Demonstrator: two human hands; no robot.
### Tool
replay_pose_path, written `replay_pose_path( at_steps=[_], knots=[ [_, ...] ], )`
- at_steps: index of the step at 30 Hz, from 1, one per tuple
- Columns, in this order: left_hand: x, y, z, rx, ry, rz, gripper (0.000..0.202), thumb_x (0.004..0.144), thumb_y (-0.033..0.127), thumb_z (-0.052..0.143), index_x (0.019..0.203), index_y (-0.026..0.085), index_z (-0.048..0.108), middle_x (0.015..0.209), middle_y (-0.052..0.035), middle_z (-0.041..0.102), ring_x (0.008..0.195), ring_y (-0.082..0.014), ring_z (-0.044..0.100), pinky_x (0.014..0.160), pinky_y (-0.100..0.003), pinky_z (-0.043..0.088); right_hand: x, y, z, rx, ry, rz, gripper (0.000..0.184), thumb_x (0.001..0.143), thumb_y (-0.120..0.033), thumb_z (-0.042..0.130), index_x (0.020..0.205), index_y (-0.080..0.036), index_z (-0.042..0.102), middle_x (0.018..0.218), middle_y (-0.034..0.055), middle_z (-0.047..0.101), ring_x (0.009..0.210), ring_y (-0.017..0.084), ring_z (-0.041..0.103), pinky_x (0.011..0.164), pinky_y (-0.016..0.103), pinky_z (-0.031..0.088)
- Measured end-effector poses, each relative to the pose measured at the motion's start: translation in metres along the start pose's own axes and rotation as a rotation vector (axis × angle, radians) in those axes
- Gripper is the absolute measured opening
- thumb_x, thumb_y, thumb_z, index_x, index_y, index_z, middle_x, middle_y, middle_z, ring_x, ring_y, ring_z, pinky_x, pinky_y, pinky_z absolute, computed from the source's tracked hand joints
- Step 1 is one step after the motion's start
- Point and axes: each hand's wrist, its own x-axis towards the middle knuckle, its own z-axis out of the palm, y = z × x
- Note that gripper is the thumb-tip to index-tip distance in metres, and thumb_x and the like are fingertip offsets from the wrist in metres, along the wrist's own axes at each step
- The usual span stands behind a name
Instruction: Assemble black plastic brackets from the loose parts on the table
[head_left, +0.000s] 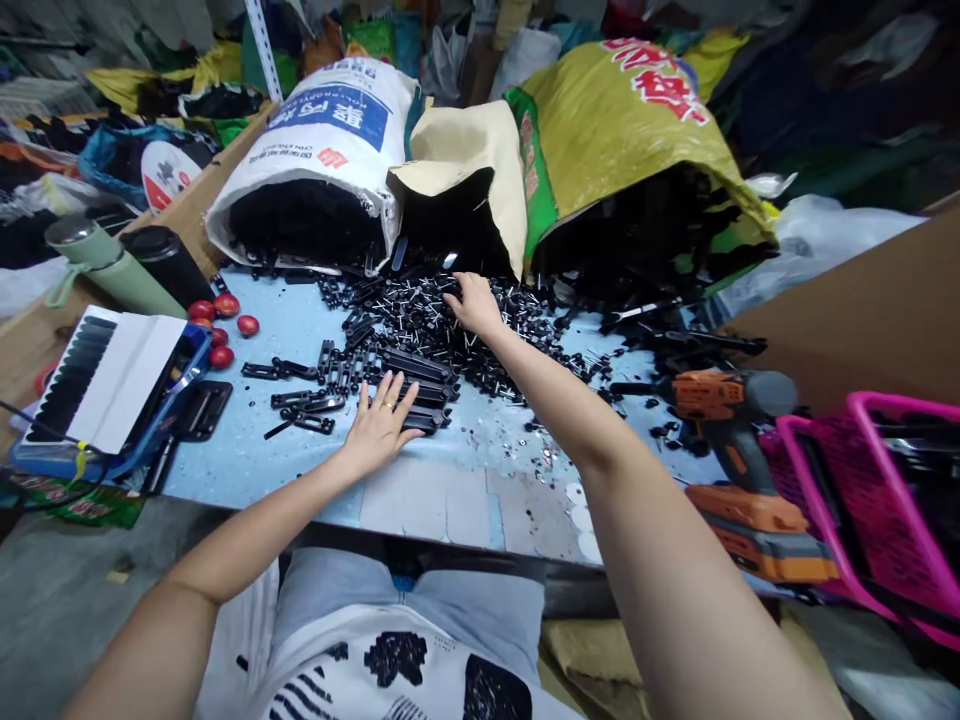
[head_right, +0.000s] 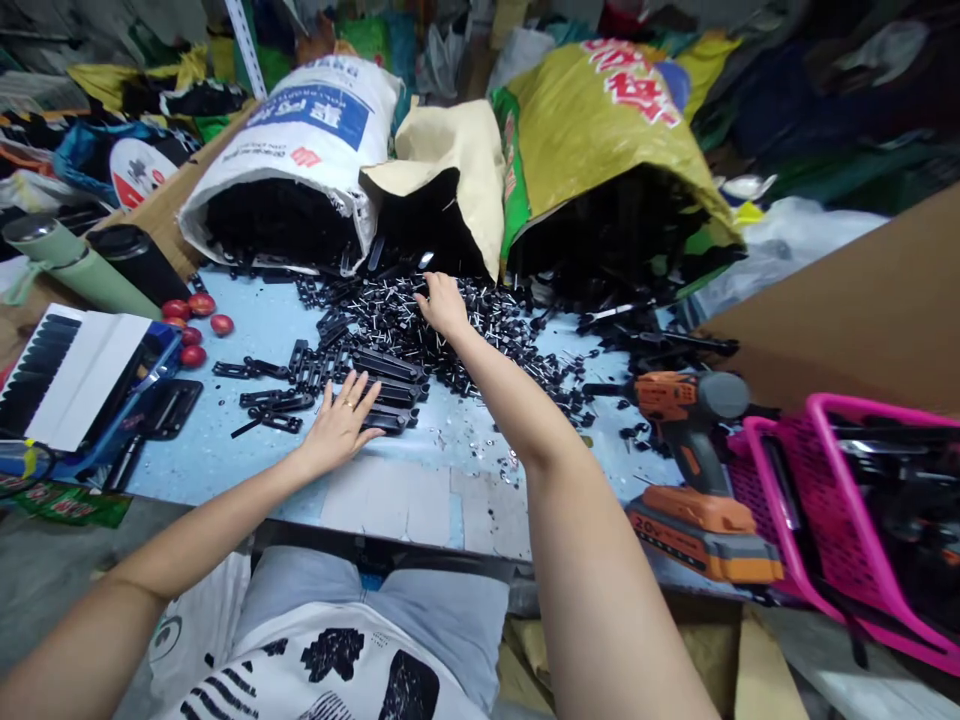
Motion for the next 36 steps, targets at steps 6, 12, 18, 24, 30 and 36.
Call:
replay_pose_path(
  at_steps=[6,12,18,24,30,36],
  knots=[
    [0.005,-0.065,-0.015,-0.093,0.116,-0.16,0.065,0.092,0.049,0.036,0.145,0.015,0.02,0.148,-0.0184,0.029,0.139,-0.0306,0.022,0.108,-0.053,0.026,0.074,-0.008,0.024,-0.279,-0.051,-0.078,0.034,0.09,-0.017,0.037,0.12,-0.01,0.051,0.119,0.0176,0.052,0.107,0.028,0.045,0.085,0.041,0.039],
    [0.043,-0.138,-0.008,-0.064,0.157,-0.251,0.056,0.09,0.044,0.043,0.134,0.009,0.039,0.138,-0.0223,0.041,0.13,-0.032,0.037,0.104,-0.048,0.035,0.112,0.01,0.035,-0.252,-0.106,-0.218,0.033,0.094,-0.021,0.032,0.1,-0.007,0.061,0.12,0.0198,0.051,0.115,0.032,0.041,0.091,0.05,0.034],
    [0.148,-0.17,0.002,-0.1,0.093,-0.324,0.042,0.09,0.029,0.044,0.124,0.005,0.046,0.121,-0.0204,0.053,0.116,-0.0294,0.049,0.098,-0.041,0.038,0.048,-0.024,-0.037,0.247,0.054,-0.297,0.041,0.085,-0.052,0.051,0.103,-0.015,0.057,0.118,0.0122,0.054,0.115,0.031,0.047,0.096,0.057,0.038],
    [0.202,-0.163,0.013,-0.174,0.065,-0.495,0.038,0.085,0.008,0.047,0.121,0.002,0.04,0.123,-0.0235,0.049,0.116,-0.0285,0.047,0.097,-0.04,0.036,-0.159,-0.094,-0.088,0.806,0.001,-0.257,0.044,0.077,-0.044,0.066,0.115,-0.029,0.05,0.107,0.0055,0.061,0.093,0.019,0.063,0.078,0.038,0.056],
    [0.156,-0.142,-0.006,-0.205,0.208,-0.422,0.028,0.088,0.006,0.039,0.114,-0.005,0.039,0.124,-0.0261,0.044,0.119,-0.0267,0.044,0.101,-0.038,0.034,-0.313,-0.047,-0.087,0.682,-0.105,-0.051,0.026,0.076,-0.035,0.07,0.095,-0.024,0.056,0.093,0.007,0.065,0.088,0.021,0.064,0.074,0.038,0.056],
    [0.046,-0.069,-0.036,-0.348,0.238,-0.137,0.033,0.081,0.024,0.054,0.112,0.014,0.049,0.109,-0.0102,0.054,0.103,-0.022,0.054,0.092,-0.035,0.043,-0.33,-0.056,-0.076,0.299,-0.338,-0.093,0.046,0.081,-0.039,0.063,0.123,-0.022,0.052,0.121,0.013,0.058,0.113,0.027,0.054,0.094,0.049,0.044]
  ],
)
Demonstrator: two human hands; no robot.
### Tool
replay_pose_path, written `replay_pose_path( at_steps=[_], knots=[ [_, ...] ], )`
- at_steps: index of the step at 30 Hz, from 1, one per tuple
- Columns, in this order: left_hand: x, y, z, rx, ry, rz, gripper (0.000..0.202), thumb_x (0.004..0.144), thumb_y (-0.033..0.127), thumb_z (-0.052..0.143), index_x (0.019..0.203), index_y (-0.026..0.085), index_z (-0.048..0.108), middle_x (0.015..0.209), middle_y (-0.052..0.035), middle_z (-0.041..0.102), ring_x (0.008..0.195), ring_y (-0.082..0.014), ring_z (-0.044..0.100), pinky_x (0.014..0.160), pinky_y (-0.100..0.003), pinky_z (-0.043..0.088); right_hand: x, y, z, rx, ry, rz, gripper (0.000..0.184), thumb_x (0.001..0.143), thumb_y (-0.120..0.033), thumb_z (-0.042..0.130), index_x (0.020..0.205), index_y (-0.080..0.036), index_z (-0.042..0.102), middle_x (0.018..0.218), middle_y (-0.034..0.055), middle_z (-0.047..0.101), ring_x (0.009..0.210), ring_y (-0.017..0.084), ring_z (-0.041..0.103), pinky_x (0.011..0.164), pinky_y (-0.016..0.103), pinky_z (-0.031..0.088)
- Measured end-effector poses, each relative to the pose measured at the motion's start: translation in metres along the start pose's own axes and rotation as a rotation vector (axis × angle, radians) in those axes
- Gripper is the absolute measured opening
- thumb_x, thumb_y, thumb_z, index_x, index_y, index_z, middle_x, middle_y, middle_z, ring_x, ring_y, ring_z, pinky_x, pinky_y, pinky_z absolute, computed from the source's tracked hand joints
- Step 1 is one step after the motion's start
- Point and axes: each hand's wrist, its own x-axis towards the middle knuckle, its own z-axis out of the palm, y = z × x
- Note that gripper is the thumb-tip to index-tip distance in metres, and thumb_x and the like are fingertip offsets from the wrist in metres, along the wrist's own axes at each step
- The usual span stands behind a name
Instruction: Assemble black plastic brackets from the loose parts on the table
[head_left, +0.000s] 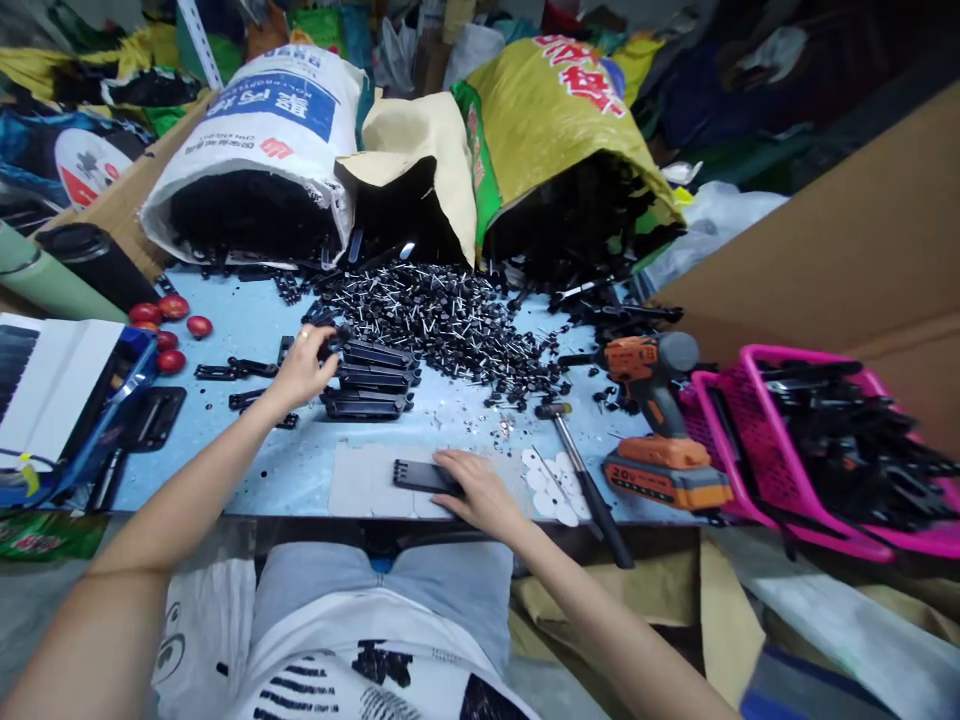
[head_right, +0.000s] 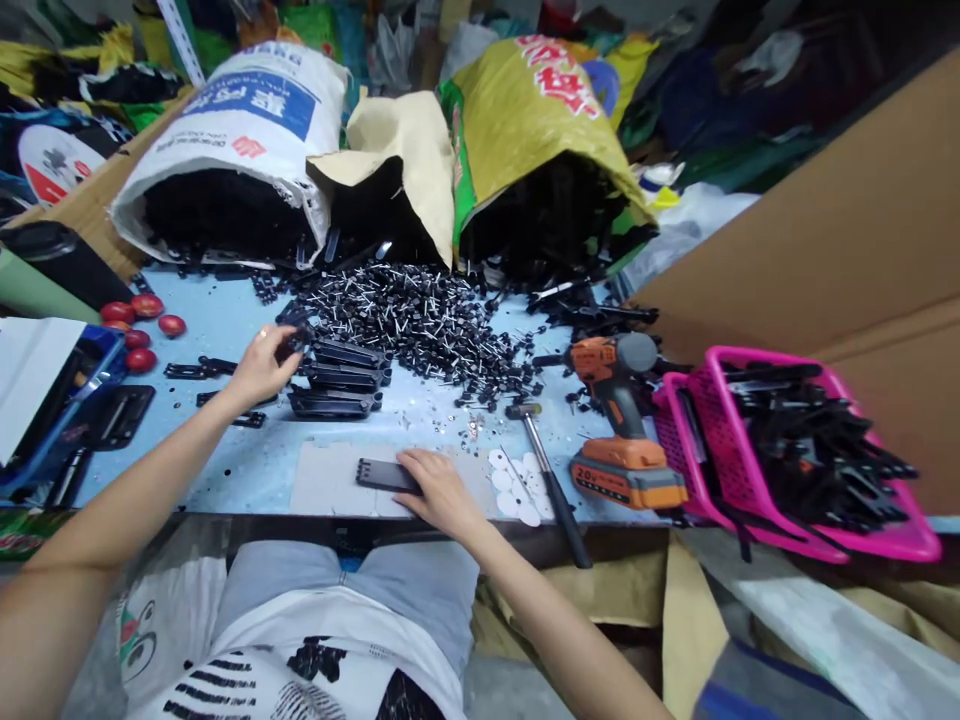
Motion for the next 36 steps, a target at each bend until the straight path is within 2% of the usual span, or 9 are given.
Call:
replay_pose_path(
  at_steps=[4,7,10,12,16,20,23,29,36],
  knots=[
    [-0.082,0.044,0.001,-0.256,-0.144,-0.095,0.032,0.079,0.034,0.057,0.106,0.016,0.054,0.093,-0.0054,0.061,0.085,-0.0194,0.059,0.076,-0.031,0.048,0.03,-0.026,0.018,-0.048,-0.028,-0.045,0.042,0.089,-0.038,0.051,0.128,-0.021,0.051,0.12,0.014,0.059,0.116,0.027,0.052,0.099,0.051,0.038],
    [-0.12,0.066,0.011,-0.466,-0.188,-0.269,0.039,0.087,0.043,0.045,0.113,0.016,0.056,0.078,-0.0027,0.061,0.065,-0.0144,0.058,0.061,-0.026,0.047,0.043,-0.033,0.024,0.231,0.03,0.078,0.042,0.092,-0.042,0.045,0.128,-0.022,0.05,0.114,0.0122,0.06,0.102,0.024,0.059,0.089,0.045,0.047],
    [-0.137,0.089,0.025,-0.722,-0.205,-0.404,0.049,0.089,0.05,0.041,0.117,0.013,0.058,0.063,0.0009,0.055,0.047,-0.0091,0.048,0.047,-0.021,0.04,0.047,-0.04,0.029,0.782,0.104,0.296,0.05,0.091,-0.052,0.038,0.132,-0.025,0.043,0.101,0.0075,0.061,0.075,0.017,0.064,0.068,0.034,0.056],
    [-0.142,0.104,0.033,-0.825,-0.169,-0.442,0.052,0.086,0.05,0.048,0.121,0.013,0.057,0.07,-0.0004,0.058,0.043,-0.006,0.045,0.043,-0.02,0.038,0.047,-0.048,0.032,1.096,0.114,0.402,0.055,0.088,-0.058,0.038,0.133,-0.026,0.04,0.088,0.0033,0.06,0.06,0.014,0.062,0.055,0.031,0.056],
    [-0.146,0.127,0.043,-0.809,-0.106,-0.388,0.048,0.086,0.043,0.052,0.128,0.018,0.052,0.1,-0.0073,0.06,0.04,-0.0017,0.043,0.04,-0.019,0.04,0.048,-0.061,0.031,1.311,0.145,0.422,0.062,0.082,-0.058,0.052,0.135,-0.029,0.04,0.08,-0.0004,0.059,0.054,0.011,0.059,0.052,0.028,0.055],
    [-0.15,0.131,0.04,-0.593,-0.048,-0.171,0.039,0.092,0.036,0.044,0.127,0.021,0.054,0.106,-0.0095,0.06,0.068,-0.0117,0.06,0.062,-0.025,0.052,0.046,-0.059,0.021,1.19,0.215,0.357,0.057,0.079,-0.051,0.059,0.13,-0.029,0.05,0.087,0.0001,0.062,0.054,0.009,0.057,0.055,0.027,0.055],
    [-0.15,0.13,0.035,-0.388,-0.006,-0.044,0.037,0.092,0.031,0.044,0.127,0.022,0.054,0.101,-0.0089,0.061,0.093,-0.0187,0.059,0.082,-0.032,0.05,0.045,-0.051,0.013,0.971,0.237,0.227,0.052,0.075,-0.046,0.066,0.123,-0.029,0.058,0.096,0.0013,0.063,0.057,0.008,0.056,0.056,0.026,0.054],
    [-0.142,0.132,0.022,-0.302,-0.01,0.058,0.037,0.093,0.029,0.041,0.128,0.023,0.053,0.095,-0.0075,0.06,0.088,-0.0172,0.059,0.081,-0.03,0.05,0.047,-0.047,0.0,0.788,0.265,0.112,0.05,0.078,-0.044,0.064,0.126,-0.03,0.057,0.098,0.0022,0.063,0.057,0.008,0.056,0.056,0.025,0.052],
    [-0.139,0.135,0.015,-0.286,0.024,0.118,0.036,0.094,0.029,0.041,0.125,0.019,0.056,0.089,-0.0071,0.058,0.084,-0.0162,0.058,0.077,-0.028,0.049,0.049,-0.045,-0.02,0.401,0.3,-0.2,0.048,0.085,-0.04,0.058,0.129,-0.023,0.053,0.097,0.0066,0.064,0.084,0.017,0.06,0.08,0.033,0.049]
  ],
)
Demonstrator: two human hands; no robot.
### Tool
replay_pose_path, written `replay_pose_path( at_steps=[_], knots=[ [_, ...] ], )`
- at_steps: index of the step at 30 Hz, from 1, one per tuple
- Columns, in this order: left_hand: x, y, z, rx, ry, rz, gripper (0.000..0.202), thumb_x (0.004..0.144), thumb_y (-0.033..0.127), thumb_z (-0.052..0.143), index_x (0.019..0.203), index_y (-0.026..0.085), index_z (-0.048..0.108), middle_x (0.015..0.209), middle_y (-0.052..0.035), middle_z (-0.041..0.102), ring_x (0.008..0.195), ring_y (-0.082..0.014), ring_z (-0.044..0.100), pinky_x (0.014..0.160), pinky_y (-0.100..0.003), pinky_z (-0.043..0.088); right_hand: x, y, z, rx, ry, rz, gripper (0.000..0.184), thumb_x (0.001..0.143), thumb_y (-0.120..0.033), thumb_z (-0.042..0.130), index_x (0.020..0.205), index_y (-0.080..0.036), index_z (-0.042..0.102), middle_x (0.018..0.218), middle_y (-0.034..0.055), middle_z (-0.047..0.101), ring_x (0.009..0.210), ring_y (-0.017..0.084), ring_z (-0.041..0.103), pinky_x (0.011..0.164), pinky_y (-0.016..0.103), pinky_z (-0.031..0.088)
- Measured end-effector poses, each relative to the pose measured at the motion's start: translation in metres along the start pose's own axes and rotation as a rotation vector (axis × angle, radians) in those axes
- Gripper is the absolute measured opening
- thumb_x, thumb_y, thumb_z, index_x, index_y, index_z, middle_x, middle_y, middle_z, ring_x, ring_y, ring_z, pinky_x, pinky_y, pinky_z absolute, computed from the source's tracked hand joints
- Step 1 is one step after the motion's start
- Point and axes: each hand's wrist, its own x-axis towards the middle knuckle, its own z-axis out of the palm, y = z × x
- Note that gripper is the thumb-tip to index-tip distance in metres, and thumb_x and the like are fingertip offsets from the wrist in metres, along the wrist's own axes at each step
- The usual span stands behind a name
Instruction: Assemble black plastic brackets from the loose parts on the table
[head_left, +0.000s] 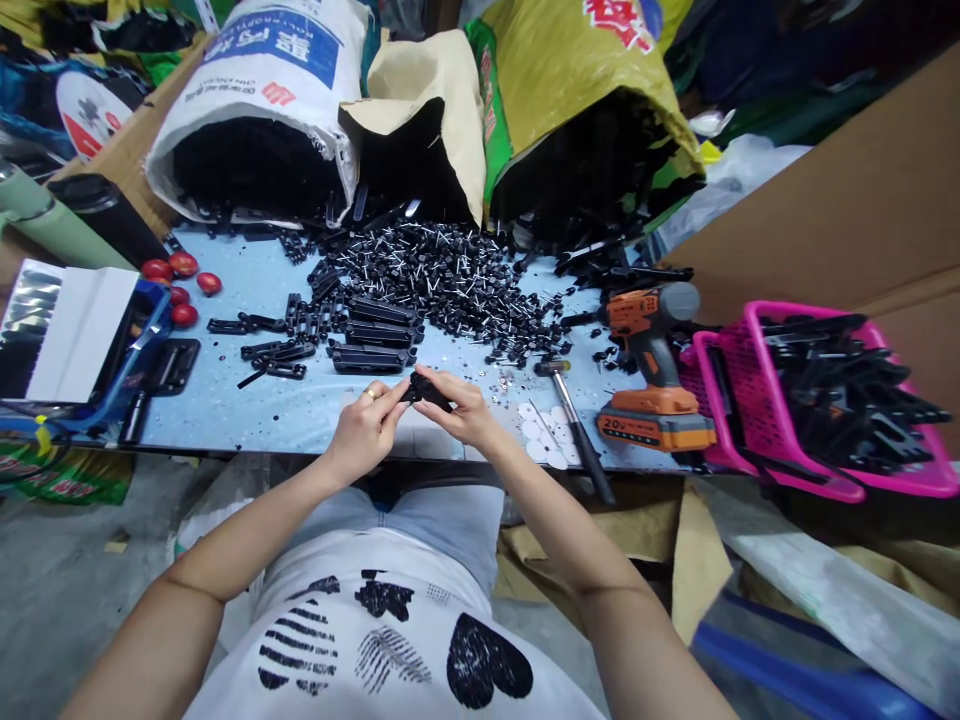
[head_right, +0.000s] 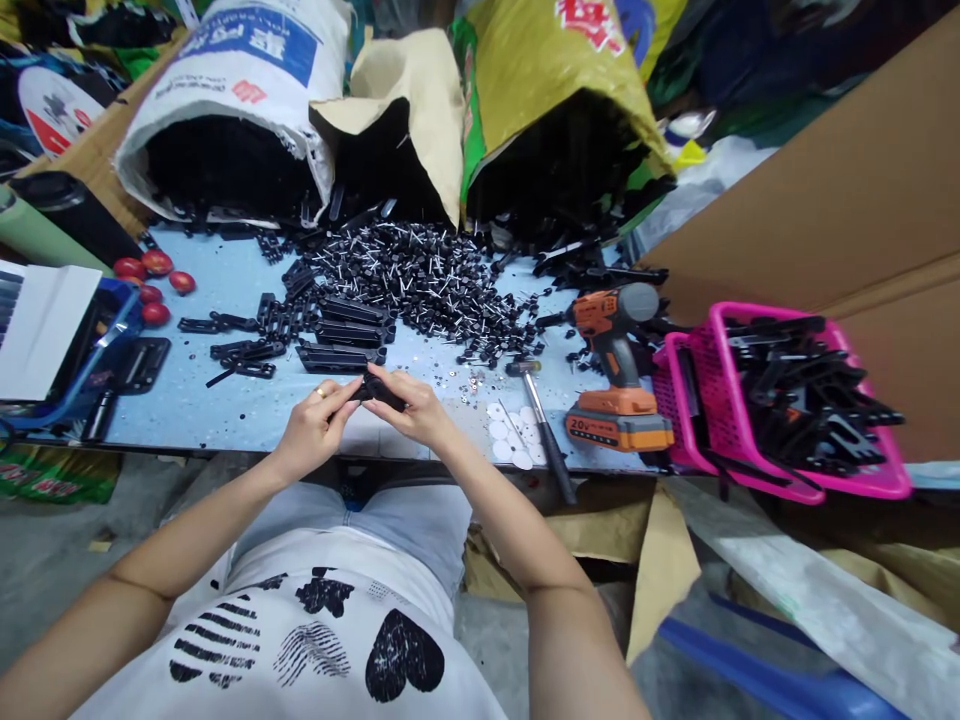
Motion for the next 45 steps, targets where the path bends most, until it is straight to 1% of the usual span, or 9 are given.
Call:
replay_pose_path(
  at_steps=[8,14,20,22,25,29,33,39,45],
  knots=[
    [0.007,0.011,0.016,-0.132,0.377,-0.061,0.033,0.094,0.026,0.041,0.12,0.017,0.06,0.09,-0.0066,0.059,0.082,-0.0129,0.057,0.075,-0.025,0.048,-0.002,-0.021,0.034,0.072,0.179,0.18,0.049,0.093,-0.044,0.041,0.138,-0.027,0.043,0.101,0.0076,0.061,0.061,0.012,0.057,0.066,0.03,0.053],
    [0.006,-0.007,0.006,-0.176,0.234,0.012,0.03,0.094,0.026,0.042,0.114,0.016,0.063,0.09,-0.007,0.061,0.081,-0.0132,0.057,0.073,-0.025,0.047,-0.005,-0.015,0.046,0.062,0.181,0.111,0.047,0.092,-0.041,0.044,0.136,-0.023,0.045,0.083,0.0032,0.058,0.06,0.011,0.055,0.067,0.029,0.053],
    [0.0,-0.016,0.01,-0.325,0.23,-0.156,0.034,0.092,0.037,0.045,0.114,0.017,0.061,0.095,-0.0077,0.062,0.078,-0.0137,0.058,0.072,-0.027,0.048,0.0,-0.007,0.043,0.005,0.129,0.074,0.048,0.092,-0.044,0.045,0.134,-0.021,0.047,0.091,0.0055,0.061,0.07,0.012,0.058,0.069,0.027,0.052],
    [-0.001,-0.018,0.008,-0.556,0.158,-0.315,0.039,0.09,0.046,0.046,0.112,0.016,0.058,0.088,-0.0061,0.063,0.065,-0.0109,0.056,0.06,-0.024,0.047,0.003,-0.004,0.035,-0.04,0.099,0.02,0.05,0.09,-0.044,0.048,0.134,-0.019,0.048,0.094,0.0069,0.062,0.079,0.015,0.059,0.074,0.028,0.051],
    [0.003,-0.022,-0.001,-0.992,-0.209,-0.538,0.048,0.083,0.058,0.05,0.095,0.012,0.057,0.066,-0.0025,0.06,0.05,-0.0089,0.052,0.045,-0.019,0.04,0.004,0.0,0.024,-0.09,0.075,-0.041,0.052,0.09,-0.046,0.047,0.135,-0.019,0.046,0.102,0.0093,0.062,0.087,0.017,0.059,0.077,0.029,0.049],
    [0.005,-0.025,-0.012,-1.245,-0.548,-0.616,0.054,0.075,0.064,0.057,0.09,0.013,0.051,0.046,0.0053,0.049,0.03,-0.003,0.034,0.034,-0.014,0.023,0.001,0.002,0.017,-0.082,0.038,-0.093,0.054,0.091,-0.046,0.046,0.136,-0.017,0.044,0.098,0.0093,0.063,0.083,0.017,0.059,0.074,0.029,0.049],
    [0.001,-0.025,-0.01,-1.069,-0.579,-0.595,0.055,0.082,0.063,0.048,0.107,0.014,0.049,0.048,0.007,0.05,0.026,-0.0024,0.03,0.031,-0.014,0.02,-0.001,-0.001,0.014,-0.092,0.021,-0.095,0.052,0.091,-0.043,0.047,0.135,-0.016,0.045,0.091,0.0079,0.062,0.078,0.015,0.058,0.072,0.028,0.049],
    [-0.008,-0.017,0.001,-0.312,-0.052,-0.209,0.039,0.089,0.042,0.049,0.118,0.017,0.052,0.108,-0.0105,0.063,0.087,-0.0164,0.063,0.074,-0.027,0.051,-0.002,0.001,0.007,-0.157,0.023,-0.026,0.052,0.091,-0.045,0.046,0.136,-0.019,0.045,0.097,0.008,0.063,0.082,0.016,0.059,0.075,0.028,0.049],
    [-0.015,-0.014,0.003,0.121,0.07,0.15,0.035,0.092,0.031,0.048,0.121,0.011,0.05,0.089,-0.0101,0.068,0.074,-0.0172,0.065,0.068,-0.028,0.052,-0.004,-0.006,0.0,-0.153,0.067,0.077,0.064,0.085,-0.053,0.052,0.139,-0.021,0.04,0.114,0.0102,0.061,0.093,0.02,0.06,0.084,0.033,0.049]
  ],
)
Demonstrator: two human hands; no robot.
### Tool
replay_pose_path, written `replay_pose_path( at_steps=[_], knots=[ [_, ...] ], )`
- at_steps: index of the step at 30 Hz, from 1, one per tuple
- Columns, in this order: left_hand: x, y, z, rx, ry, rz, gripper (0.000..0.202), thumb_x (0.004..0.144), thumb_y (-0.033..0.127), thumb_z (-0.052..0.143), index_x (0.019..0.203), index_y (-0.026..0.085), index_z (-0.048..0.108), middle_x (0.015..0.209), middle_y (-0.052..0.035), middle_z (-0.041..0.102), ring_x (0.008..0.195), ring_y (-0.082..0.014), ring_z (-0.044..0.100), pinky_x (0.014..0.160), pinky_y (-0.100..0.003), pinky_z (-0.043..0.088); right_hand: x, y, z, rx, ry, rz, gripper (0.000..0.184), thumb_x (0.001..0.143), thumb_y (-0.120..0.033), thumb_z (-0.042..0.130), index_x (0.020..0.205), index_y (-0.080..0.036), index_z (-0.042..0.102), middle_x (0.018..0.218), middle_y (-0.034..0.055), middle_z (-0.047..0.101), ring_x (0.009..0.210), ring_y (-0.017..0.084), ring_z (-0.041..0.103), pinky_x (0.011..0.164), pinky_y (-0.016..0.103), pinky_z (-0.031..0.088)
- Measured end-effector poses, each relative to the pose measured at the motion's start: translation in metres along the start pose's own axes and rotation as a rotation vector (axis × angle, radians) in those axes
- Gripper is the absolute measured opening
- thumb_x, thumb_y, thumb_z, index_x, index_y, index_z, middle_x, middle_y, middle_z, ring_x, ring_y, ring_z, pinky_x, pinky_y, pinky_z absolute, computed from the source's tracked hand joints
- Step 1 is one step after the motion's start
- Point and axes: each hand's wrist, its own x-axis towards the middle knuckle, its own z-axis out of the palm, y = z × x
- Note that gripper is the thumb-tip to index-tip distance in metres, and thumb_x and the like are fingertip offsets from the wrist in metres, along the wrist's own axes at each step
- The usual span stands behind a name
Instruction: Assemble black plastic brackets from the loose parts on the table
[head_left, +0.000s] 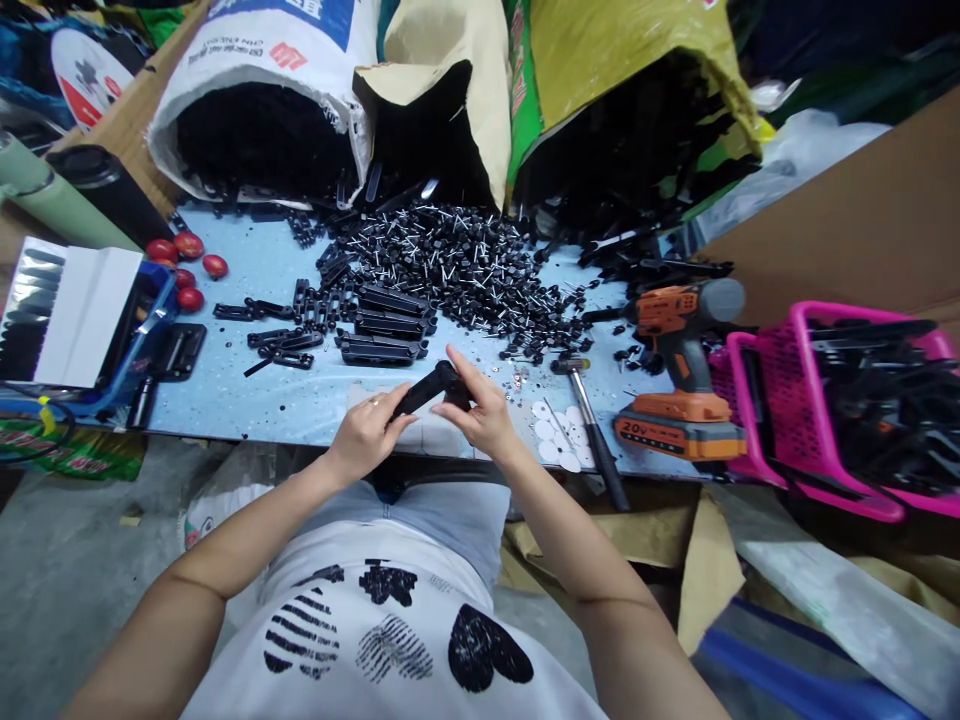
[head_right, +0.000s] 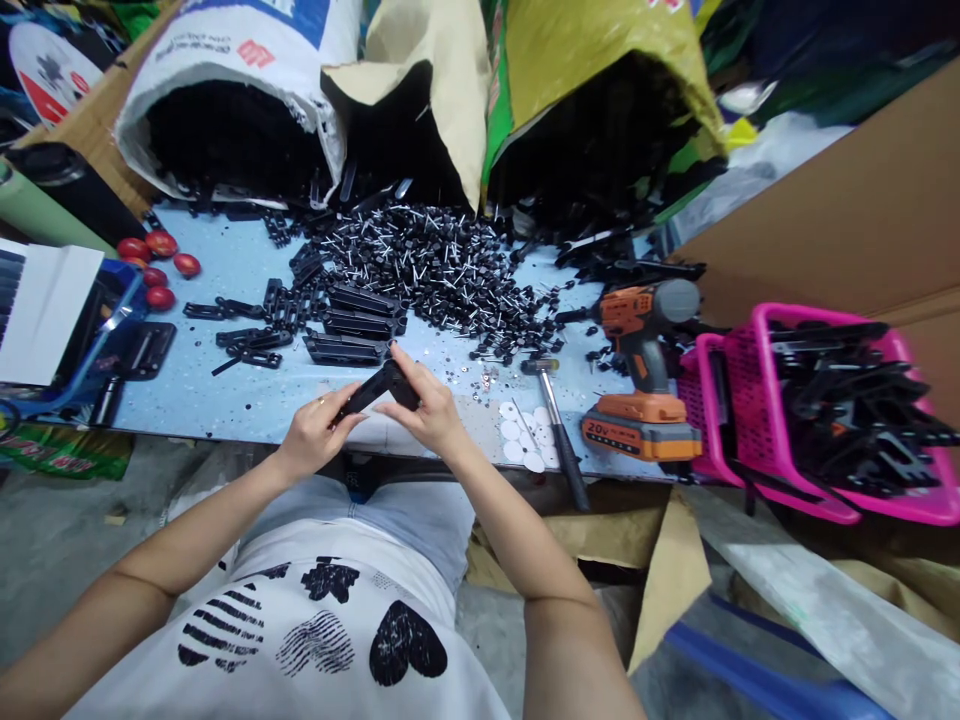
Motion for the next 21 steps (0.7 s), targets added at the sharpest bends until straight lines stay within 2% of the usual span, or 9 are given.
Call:
replay_pose_path(
  at_steps=[2,6,9,11,13,15,17,18,21],
  knots=[
    [0.0,-0.003,-0.003,0.131,-0.046,0.136,0.036,0.093,0.029,0.045,0.124,0.009,0.046,0.081,-0.0099,0.067,0.07,-0.0181,0.065,0.065,-0.029,0.053,0.0,-0.003,-0.006,0.009,-0.058,-0.014,0.066,0.081,-0.052,0.059,0.137,-0.022,0.043,0.117,0.0098,0.061,0.098,0.02,0.06,0.088,0.033,0.048],
    [0.004,-0.014,-0.014,0.254,-0.257,0.359,0.032,0.095,0.025,0.038,0.121,0.007,0.045,0.072,-0.0078,0.065,0.065,-0.0177,0.064,0.058,-0.027,0.052,-0.002,0.001,-0.024,0.022,-0.271,-0.028,0.058,0.082,-0.047,0.061,0.133,-0.025,0.047,0.113,0.0067,0.064,0.099,0.018,0.061,0.089,0.032,0.048],
    [0.004,-0.016,-0.025,0.313,-0.367,0.44,0.028,0.095,0.018,0.036,0.118,0.006,0.045,0.069,-0.006,0.062,0.064,-0.0171,0.062,0.057,-0.027,0.051,-0.005,0.003,-0.037,-0.015,-0.428,-0.003,0.057,0.083,-0.047,0.059,0.134,-0.025,0.046,0.118,0.0072,0.062,0.106,0.02,0.059,0.093,0.035,0.046],
    [0.001,-0.012,-0.033,0.312,-0.419,0.478,0.026,0.095,0.016,0.035,0.116,0.007,0.047,0.067,-0.0049,0.06,0.063,-0.0167,0.061,0.056,-0.026,0.051,-0.008,-0.003,-0.044,-0.018,-0.587,0.001,0.057,0.084,-0.048,0.058,0.133,-0.023,0.048,0.118,0.0081,0.062,0.105,0.02,0.06,0.092,0.034,0.047],
    [-0.005,-0.005,-0.042,0.268,-0.475,0.512,0.023,0.095,0.018,0.035,0.112,0.009,0.05,0.066,-0.0036,0.058,0.061,-0.0159,0.06,0.055,-0.025,0.05,-0.013,-0.013,-0.05,0.018,-0.771,-0.018,0.057,0.083,-0.049,0.057,0.132,-0.022,0.049,0.115,0.0083,0.064,0.099,0.018,0.063,0.087,0.031,0.049],
    [-0.012,-0.002,-0.053,0.202,-0.549,0.528,0.023,0.096,0.022,0.036,0.108,0.012,0.052,0.067,-0.0035,0.058,0.061,-0.0156,0.06,0.056,-0.025,0.05,-0.02,-0.021,-0.06,0.071,-0.89,-0.03,0.057,0.083,-0.049,0.058,0.133,-0.022,0.049,0.116,0.0079,0.063,0.098,0.017,0.063,0.085,0.028,0.049],
    [-0.016,-0.007,-0.068,0.144,-0.607,0.451,0.025,0.096,0.027,0.036,0.106,0.014,0.055,0.068,-0.004,0.06,0.062,-0.0155,0.06,0.057,-0.025,0.049,-0.028,-0.02,-0.077,0.089,-0.907,-0.005,0.055,0.083,-0.048,0.059,0.131,-0.023,0.051,0.118,0.0072,0.063,0.1,0.018,0.063,0.085,0.028,0.049],
    [-0.017,-0.012,-0.077,0.131,-0.617,0.362,0.028,0.096,0.03,0.034,0.105,0.014,0.056,0.068,-0.0039,0.06,0.06,-0.0153,0.06,0.057,-0.025,0.048,-0.033,-0.016,-0.088,0.071,-0.885,0.034,0.052,0.083,-0.048,0.059,0.128,-0.023,0.054,0.117,0.0071,0.063,0.099,0.018,0.063,0.084,0.028,0.049],
    [-0.016,-0.027,-0.096,0.145,-0.608,-0.024,0.036,0.095,0.038,0.033,0.099,0.016,0.06,0.063,-0.0029,0.06,0.053,-0.015,0.058,0.053,-0.024,0.046,-0.043,0.002,-0.117,-0.123,-0.662,0.242,0.044,0.085,-0.046,0.055,0.121,-0.021,0.058,0.11,0.0084,0.066,0.095,0.021,0.064,0.082,0.032,0.05]
  ],
)
